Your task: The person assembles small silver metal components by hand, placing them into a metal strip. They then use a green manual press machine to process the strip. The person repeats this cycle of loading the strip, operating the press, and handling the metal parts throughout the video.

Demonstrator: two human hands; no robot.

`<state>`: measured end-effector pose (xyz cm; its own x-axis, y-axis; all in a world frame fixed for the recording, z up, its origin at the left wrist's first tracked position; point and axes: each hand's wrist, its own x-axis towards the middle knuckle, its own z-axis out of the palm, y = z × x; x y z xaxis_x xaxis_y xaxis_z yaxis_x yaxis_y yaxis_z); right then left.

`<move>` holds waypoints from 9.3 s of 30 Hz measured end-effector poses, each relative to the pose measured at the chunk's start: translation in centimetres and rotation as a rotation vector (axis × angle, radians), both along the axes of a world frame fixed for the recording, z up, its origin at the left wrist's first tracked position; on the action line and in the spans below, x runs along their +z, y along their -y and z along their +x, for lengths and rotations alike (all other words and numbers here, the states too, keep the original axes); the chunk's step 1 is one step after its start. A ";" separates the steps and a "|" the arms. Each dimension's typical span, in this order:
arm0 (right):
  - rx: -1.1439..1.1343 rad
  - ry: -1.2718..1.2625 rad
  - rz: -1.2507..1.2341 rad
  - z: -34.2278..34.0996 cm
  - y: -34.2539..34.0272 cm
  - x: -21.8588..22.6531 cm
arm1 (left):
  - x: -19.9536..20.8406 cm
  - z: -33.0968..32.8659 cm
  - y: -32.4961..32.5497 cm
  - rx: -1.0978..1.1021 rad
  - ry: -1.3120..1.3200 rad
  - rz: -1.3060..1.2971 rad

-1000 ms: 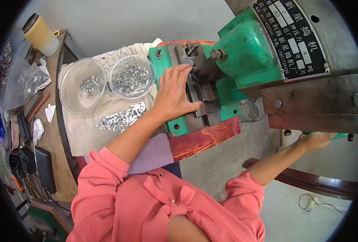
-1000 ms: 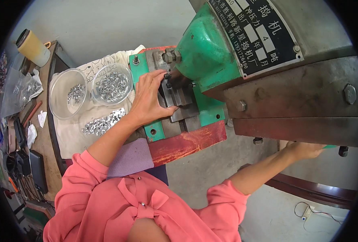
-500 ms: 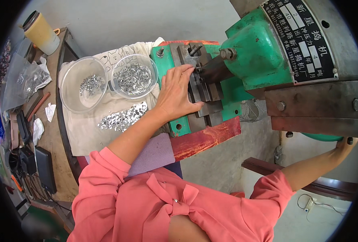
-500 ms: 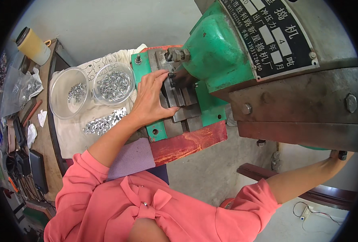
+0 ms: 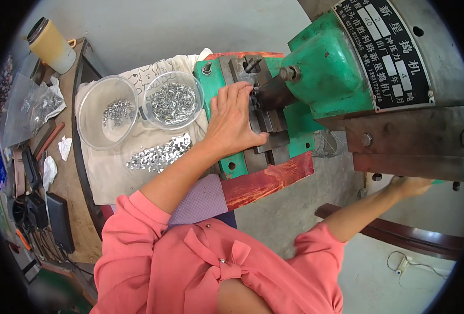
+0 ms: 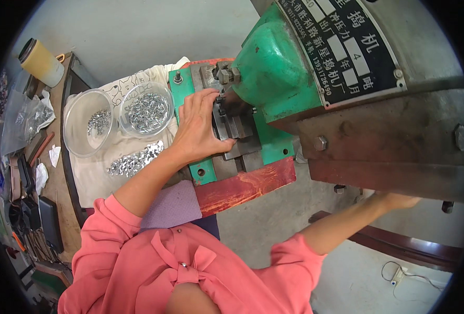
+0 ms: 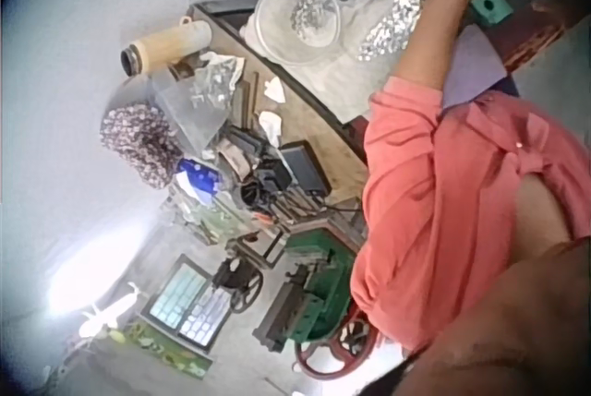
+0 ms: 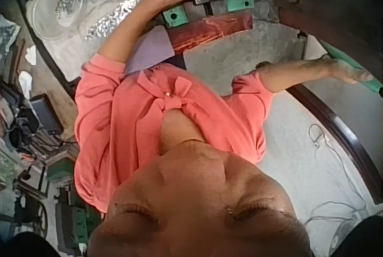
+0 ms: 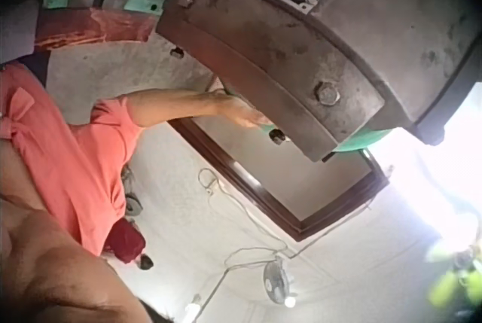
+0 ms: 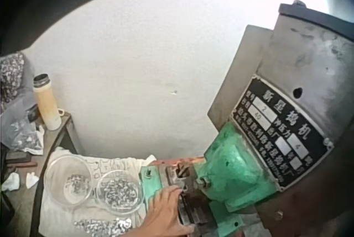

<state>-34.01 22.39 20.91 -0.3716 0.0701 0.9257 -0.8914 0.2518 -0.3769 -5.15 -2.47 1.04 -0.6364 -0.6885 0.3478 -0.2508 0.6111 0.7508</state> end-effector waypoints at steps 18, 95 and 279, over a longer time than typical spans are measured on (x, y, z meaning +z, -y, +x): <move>0.163 0.373 0.036 -2.1 -2.8 9.0 | 0.8 3.3 -4.2 -0.063 -0.039 0.002; 0.817 0.697 0.832 27.7 -1.2 -15.8 | 2.0 15.2 -4.8 -0.530 -0.297 0.979; 1.418 1.359 0.730 38.8 15.7 -18.8 | 0.3 28.9 -3.6 0.129 -0.303 1.012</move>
